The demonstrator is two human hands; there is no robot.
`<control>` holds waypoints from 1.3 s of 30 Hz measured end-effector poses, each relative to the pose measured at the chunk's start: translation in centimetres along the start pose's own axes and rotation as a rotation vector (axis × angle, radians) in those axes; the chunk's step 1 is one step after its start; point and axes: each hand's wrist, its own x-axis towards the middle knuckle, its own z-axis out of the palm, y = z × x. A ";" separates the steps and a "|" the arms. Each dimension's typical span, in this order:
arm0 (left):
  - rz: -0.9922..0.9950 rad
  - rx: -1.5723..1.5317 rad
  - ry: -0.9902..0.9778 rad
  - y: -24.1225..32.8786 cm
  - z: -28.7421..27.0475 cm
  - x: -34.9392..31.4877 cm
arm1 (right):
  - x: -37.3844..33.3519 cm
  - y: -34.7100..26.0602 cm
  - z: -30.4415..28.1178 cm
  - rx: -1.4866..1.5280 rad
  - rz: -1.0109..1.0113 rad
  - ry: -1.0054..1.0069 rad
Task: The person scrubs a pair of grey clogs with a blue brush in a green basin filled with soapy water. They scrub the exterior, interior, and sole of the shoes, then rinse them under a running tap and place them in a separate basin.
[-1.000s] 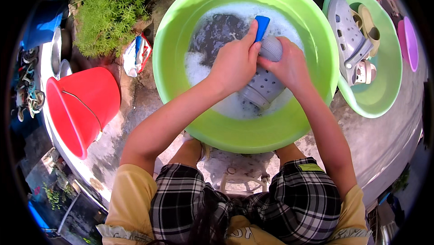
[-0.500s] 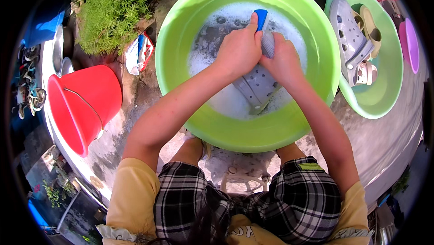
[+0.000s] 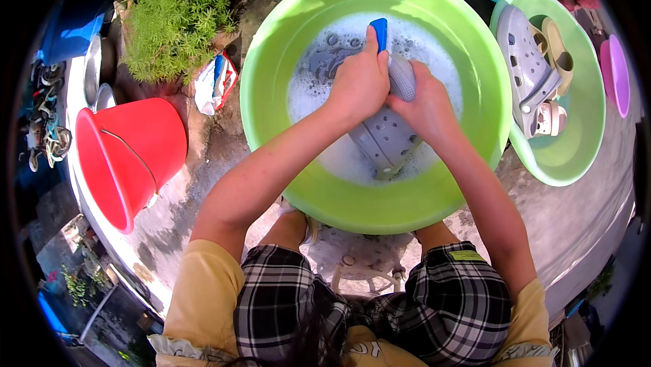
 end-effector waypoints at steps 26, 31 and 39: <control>0.028 0.015 -0.012 -0.9 0.4 -1.0 | -0.5 0.1 -0.4 0.100 -0.103 -0.048; 0.099 -0.002 -0.088 -0.1 1.0 -3.0 | -0.1 1.7 -0.2 0.050 -0.070 0.018; 0.164 0.078 -0.120 0.1 1.5 -4.4 | -0.2 1.7 -0.4 0.167 -0.023 -0.029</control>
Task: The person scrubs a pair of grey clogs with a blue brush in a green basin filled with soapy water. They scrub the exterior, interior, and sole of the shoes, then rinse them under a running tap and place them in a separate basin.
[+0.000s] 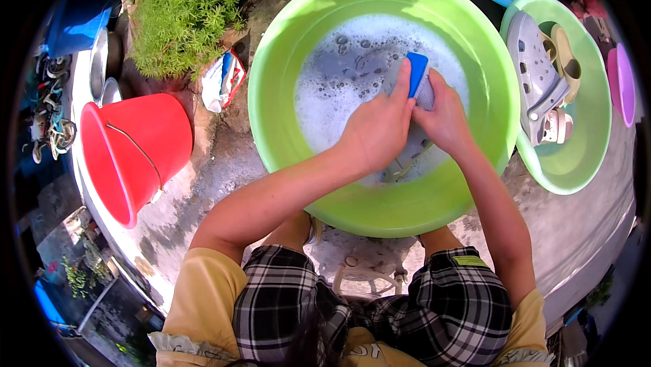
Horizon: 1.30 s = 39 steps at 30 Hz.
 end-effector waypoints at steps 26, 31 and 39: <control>0.046 -0.543 -0.278 -4.3 -5.4 3.5 | -1.4 0.6 -2.9 0.274 -0.037 -0.160; 0.346 -0.226 -0.319 -4.0 -5.9 3.5 | -1.0 0.6 -3.3 0.277 0.040 -0.203; 0.179 -0.321 -0.383 -7.4 -5.5 1.8 | -0.9 1.1 -3.8 0.290 0.065 -0.227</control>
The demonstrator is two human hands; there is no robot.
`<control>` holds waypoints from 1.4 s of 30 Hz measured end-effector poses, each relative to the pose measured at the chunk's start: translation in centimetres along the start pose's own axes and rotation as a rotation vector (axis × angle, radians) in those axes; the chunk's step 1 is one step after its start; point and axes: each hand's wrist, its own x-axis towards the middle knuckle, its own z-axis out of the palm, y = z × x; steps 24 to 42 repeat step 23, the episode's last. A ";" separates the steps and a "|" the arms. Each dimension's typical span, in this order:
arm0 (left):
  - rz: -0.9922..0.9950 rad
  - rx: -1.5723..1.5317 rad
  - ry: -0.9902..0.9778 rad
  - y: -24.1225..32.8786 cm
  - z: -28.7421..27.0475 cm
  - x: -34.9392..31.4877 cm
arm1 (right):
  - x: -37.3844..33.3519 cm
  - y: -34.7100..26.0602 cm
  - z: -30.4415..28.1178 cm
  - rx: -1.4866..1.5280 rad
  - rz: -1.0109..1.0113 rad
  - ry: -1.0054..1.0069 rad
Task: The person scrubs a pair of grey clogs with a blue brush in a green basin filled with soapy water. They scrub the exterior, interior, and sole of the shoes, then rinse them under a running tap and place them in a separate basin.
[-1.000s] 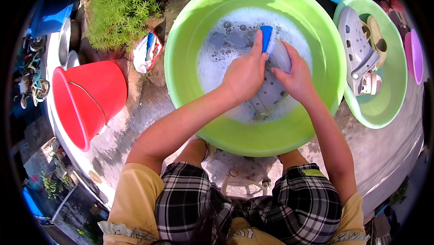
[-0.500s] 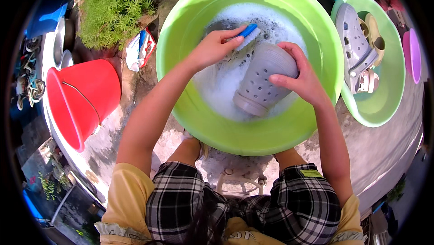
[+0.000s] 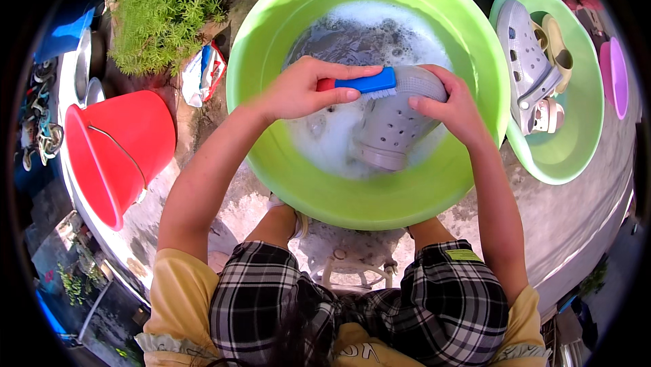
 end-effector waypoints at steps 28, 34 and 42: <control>0.041 0.157 -0.037 0.1 -1.4 -1.2 | 1.0 0.2 0.5 -0.063 0.005 -0.144; 0.041 0.157 -0.037 0.1 -1.4 -1.2 | 1.0 0.2 0.5 -0.063 0.005 -0.144; 0.041 0.157 -0.037 0.1 -1.4 -1.2 | 1.0 0.2 0.5 -0.063 0.005 -0.144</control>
